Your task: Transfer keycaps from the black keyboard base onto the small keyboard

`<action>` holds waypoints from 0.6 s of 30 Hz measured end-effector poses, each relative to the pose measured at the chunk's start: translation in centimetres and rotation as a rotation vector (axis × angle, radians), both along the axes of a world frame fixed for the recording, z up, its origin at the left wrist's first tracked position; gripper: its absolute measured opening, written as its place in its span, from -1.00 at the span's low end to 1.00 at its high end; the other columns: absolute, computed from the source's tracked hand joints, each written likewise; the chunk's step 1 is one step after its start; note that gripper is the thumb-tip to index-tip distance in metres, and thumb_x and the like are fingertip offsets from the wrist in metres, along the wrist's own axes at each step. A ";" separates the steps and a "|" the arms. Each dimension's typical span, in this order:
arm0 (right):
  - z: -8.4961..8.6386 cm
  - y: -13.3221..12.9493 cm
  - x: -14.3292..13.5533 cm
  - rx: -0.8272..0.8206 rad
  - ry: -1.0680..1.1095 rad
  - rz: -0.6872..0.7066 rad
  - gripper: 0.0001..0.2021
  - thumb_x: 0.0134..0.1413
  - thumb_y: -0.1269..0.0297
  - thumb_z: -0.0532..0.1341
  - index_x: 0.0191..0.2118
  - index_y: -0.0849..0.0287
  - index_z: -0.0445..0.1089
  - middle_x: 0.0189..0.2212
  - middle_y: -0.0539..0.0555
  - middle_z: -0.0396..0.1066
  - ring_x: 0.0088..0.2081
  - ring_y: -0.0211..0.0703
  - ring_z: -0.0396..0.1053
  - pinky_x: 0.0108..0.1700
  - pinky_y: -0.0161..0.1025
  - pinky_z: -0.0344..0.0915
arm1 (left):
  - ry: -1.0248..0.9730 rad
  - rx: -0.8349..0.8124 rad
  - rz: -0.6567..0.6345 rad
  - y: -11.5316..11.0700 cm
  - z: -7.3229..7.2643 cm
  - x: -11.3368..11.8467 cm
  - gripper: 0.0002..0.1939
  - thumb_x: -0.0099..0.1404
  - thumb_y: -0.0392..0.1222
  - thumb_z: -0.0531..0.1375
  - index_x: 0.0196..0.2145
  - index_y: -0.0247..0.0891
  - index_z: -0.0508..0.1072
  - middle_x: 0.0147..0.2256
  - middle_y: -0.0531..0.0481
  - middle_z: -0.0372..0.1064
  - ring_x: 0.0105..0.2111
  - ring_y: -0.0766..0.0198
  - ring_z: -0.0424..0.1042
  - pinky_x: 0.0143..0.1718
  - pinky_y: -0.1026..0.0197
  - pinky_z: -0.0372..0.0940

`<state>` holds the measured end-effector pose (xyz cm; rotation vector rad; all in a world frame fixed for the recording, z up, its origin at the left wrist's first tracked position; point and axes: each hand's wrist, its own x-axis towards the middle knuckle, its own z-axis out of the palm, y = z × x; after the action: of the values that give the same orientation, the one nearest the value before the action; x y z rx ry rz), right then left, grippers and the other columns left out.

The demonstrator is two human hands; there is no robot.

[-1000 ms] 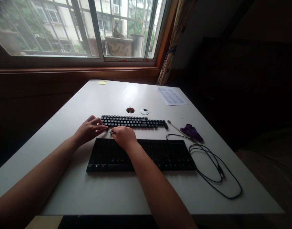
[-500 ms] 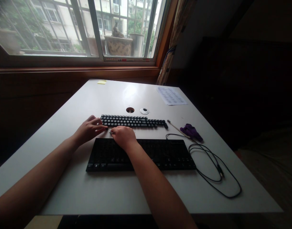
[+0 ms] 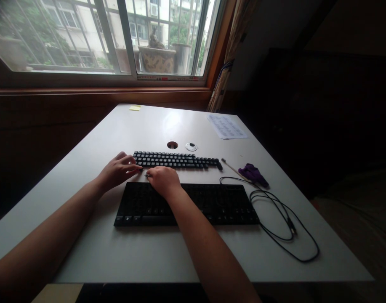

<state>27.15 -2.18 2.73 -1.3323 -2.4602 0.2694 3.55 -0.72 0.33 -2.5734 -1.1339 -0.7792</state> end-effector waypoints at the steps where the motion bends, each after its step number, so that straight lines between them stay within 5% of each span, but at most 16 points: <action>1: 0.0 0.0 0.0 -0.002 -0.003 0.000 -0.77 0.20 0.17 0.17 -0.10 -0.10 0.54 -0.13 -0.05 0.56 -0.13 -0.15 0.48 -0.05 -0.27 0.32 | 0.002 -0.001 0.002 0.0 0.0 0.0 -0.86 0.29 -0.19 0.23 -0.24 -0.09 0.60 -0.27 -0.10 0.41 -0.26 0.12 0.27 -0.28 0.12 0.30; 18: -0.2 0.1 0.1 -0.023 -0.126 -0.005 -0.69 0.19 0.14 0.11 0.02 -0.22 0.45 -0.07 -0.10 0.51 -0.11 -0.13 0.47 -0.06 -0.21 0.31 | -0.039 0.018 0.060 -1.0 1.3 0.3 -0.80 0.29 -0.15 0.23 -0.13 -0.11 0.55 -0.26 -0.08 0.39 -0.25 0.15 0.26 -0.24 0.14 0.29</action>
<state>27.30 -2.12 2.57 -1.4049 -2.5640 0.2192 3.87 -1.68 1.63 -2.5079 -1.2039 -0.8252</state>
